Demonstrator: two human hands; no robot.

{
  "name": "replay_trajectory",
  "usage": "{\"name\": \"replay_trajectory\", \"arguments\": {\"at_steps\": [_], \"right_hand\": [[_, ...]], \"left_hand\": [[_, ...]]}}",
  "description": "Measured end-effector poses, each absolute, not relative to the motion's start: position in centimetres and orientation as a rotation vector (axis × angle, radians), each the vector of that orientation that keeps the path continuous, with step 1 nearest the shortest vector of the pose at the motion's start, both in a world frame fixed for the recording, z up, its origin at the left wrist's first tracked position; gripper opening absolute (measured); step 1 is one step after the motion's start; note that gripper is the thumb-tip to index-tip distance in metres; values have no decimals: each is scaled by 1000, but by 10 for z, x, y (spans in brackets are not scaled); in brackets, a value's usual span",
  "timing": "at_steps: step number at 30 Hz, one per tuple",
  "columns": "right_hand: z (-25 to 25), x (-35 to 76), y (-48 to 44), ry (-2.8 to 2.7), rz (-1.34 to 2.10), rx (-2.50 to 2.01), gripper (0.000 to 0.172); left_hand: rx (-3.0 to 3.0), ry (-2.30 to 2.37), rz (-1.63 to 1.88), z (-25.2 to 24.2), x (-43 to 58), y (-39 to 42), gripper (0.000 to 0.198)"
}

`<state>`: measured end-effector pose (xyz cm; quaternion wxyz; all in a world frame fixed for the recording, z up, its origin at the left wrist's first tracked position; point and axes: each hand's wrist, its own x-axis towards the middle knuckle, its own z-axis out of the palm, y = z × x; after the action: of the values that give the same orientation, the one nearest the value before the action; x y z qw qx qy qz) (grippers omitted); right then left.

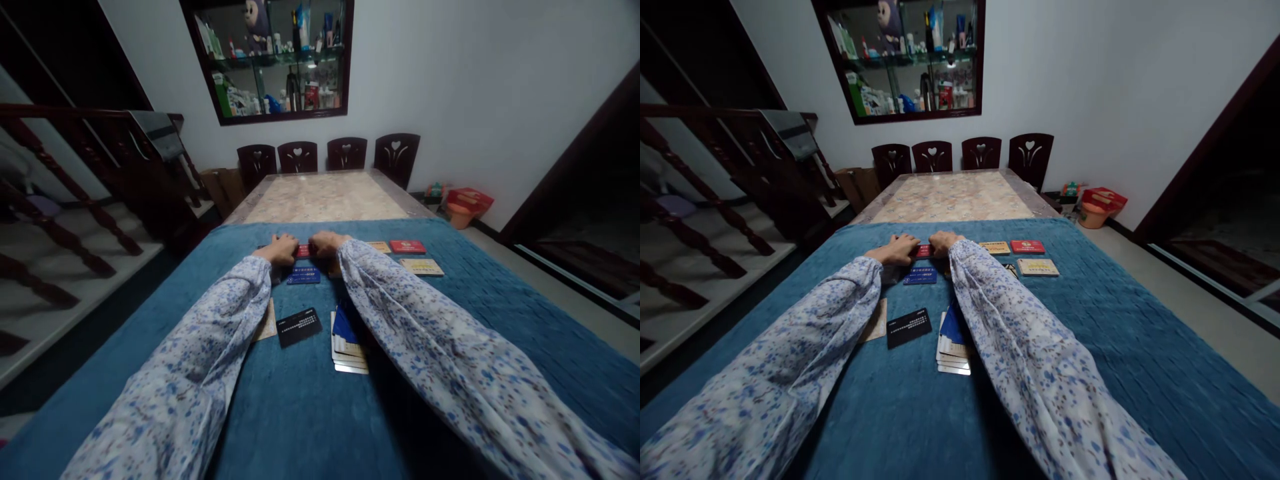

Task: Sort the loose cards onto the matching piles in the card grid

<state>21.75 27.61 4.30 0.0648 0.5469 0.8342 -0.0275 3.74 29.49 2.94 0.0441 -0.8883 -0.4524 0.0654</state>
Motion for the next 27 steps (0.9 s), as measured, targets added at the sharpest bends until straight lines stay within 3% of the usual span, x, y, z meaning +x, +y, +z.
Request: {"name": "replay_trajectory", "arguments": {"at_steps": [13,20,27], "right_hand": [[57,224,251,2676,125,1591,46],[63,211,223,2787,244,1481,34],[58,186,197,2889,185,1343,32]], "left_hand": [[-2703,-1300,-61,45,5,236,28],[-2631,-1390,9,46,-8,187,15],[-2611,-1540,130,48,-19,149,21]]}}
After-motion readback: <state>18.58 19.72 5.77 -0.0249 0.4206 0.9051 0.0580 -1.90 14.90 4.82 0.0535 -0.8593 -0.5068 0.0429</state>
